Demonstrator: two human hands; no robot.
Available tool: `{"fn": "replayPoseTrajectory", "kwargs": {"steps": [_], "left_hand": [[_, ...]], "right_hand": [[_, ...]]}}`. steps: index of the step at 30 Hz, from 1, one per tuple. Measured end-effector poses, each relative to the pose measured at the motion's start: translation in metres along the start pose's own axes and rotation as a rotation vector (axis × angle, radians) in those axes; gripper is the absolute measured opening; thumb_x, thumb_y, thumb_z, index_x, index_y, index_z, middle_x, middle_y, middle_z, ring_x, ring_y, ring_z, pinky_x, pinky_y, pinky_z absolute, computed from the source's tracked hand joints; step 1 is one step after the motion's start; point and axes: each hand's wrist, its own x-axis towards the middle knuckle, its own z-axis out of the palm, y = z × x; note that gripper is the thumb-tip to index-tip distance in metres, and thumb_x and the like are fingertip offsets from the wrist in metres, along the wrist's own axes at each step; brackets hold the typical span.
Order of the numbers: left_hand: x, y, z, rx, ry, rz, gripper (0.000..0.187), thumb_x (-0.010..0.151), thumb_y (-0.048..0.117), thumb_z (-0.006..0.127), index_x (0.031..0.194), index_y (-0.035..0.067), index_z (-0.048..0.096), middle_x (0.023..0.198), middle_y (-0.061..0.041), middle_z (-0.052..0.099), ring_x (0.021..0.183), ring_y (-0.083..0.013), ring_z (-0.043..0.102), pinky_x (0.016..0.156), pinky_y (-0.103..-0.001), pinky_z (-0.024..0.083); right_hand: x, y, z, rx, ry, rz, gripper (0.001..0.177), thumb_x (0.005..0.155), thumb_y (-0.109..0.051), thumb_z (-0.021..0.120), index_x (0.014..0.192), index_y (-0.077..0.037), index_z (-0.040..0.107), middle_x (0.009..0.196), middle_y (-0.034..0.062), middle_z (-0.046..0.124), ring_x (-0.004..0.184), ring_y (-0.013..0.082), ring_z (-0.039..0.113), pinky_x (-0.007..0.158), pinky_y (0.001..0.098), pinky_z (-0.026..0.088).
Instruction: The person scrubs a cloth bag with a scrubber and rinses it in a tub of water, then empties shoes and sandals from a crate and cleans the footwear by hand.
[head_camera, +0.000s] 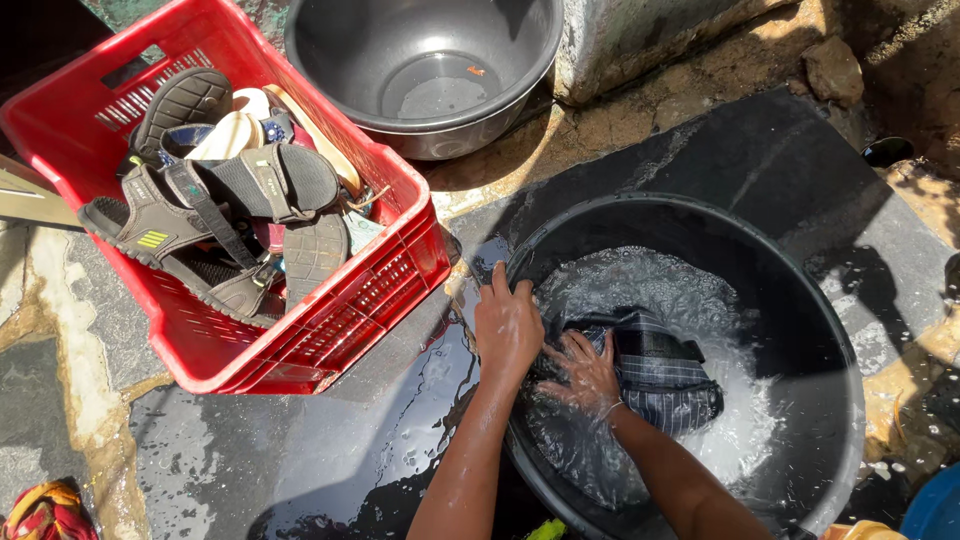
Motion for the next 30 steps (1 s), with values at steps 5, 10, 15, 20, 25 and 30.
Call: {"fn": "replayPoseTrajectory", "kwargs": {"steps": [5, 10, 15, 20, 25, 30], "left_hand": [[0.007, 0.005, -0.005, 0.119, -0.105, -0.008, 0.024, 0.081, 0.008, 0.067, 0.103, -0.002, 0.071, 0.146, -0.032, 0.049, 0.103, -0.0395, 0.06, 0.082, -0.048, 0.052], [0.007, 0.003, -0.001, 0.282, -0.226, 0.04, 0.032, 0.078, 0.002, 0.067, 0.11, 0.0, 0.071, 0.153, -0.035, 0.038, 0.104, -0.0363, 0.058, 0.08, -0.047, 0.052], [0.007, 0.003, -0.002, 0.278, -0.263, 0.031, 0.03, 0.077, 0.006, 0.07, 0.106, 0.0, 0.071, 0.154, -0.034, 0.036, 0.11, -0.0369, 0.057, 0.084, -0.046, 0.052], [0.004, 0.002, 0.003, 0.289, -0.175, 0.041, 0.021, 0.085, 0.008, 0.07, 0.104, 0.002, 0.072, 0.156, -0.033, 0.037, 0.113, -0.0382, 0.057, 0.085, -0.047, 0.052], [0.004, 0.006, -0.002, 0.257, -0.24, -0.004, 0.037, 0.071, 0.003, 0.071, 0.107, 0.002, 0.071, 0.153, -0.033, 0.036, 0.114, -0.0391, 0.056, 0.086, -0.046, 0.051], [0.003, 0.002, 0.001, 0.171, -0.16, 0.011, 0.036, 0.074, -0.001, 0.068, 0.11, 0.002, 0.072, 0.153, -0.035, 0.039, 0.106, -0.0391, 0.058, 0.085, -0.047, 0.051]], "right_hand": [[0.02, 0.029, 0.013, -0.061, -0.015, -0.014, 0.095, 0.075, -0.089, 0.047, 0.152, -0.033, 0.044, 0.163, 0.005, 0.029, 0.154, 0.0257, 0.019, 0.12, 0.0723, 0.0], [0.024, 0.033, 0.034, 0.0, 0.1, -0.017, 0.082, 0.076, -0.078, 0.063, 0.141, -0.027, 0.059, 0.162, 0.0089, 0.033, 0.149, 0.0321, 0.027, 0.116, 0.0653, 0.018], [0.036, 0.041, 0.017, 0.521, 0.12, 0.034, 0.038, 0.082, -0.04, 0.067, 0.114, -0.022, 0.079, 0.133, 0.0037, 0.072, 0.104, 0.0217, 0.075, 0.091, 0.0368, 0.061], [0.023, 0.061, -0.073, 0.932, 0.137, 0.065, 0.039, 0.093, -0.041, 0.069, 0.091, -0.004, 0.083, 0.09, 0.0095, 0.082, 0.09, 0.0196, 0.078, 0.088, 0.033, 0.06], [0.005, 0.026, -0.075, 0.521, -0.154, 0.169, 0.073, 0.092, -0.071, 0.042, 0.132, -0.013, 0.06, 0.14, 0.0181, 0.048, 0.135, 0.0349, 0.04, 0.111, 0.0606, 0.024], [-0.017, 0.015, 0.01, 0.068, -0.193, 0.096, 0.104, 0.091, -0.087, 0.023, 0.163, -0.011, 0.024, 0.17, 0.0154, 0.006, 0.155, 0.0427, -0.006, 0.114, 0.0698, -0.023]]}}
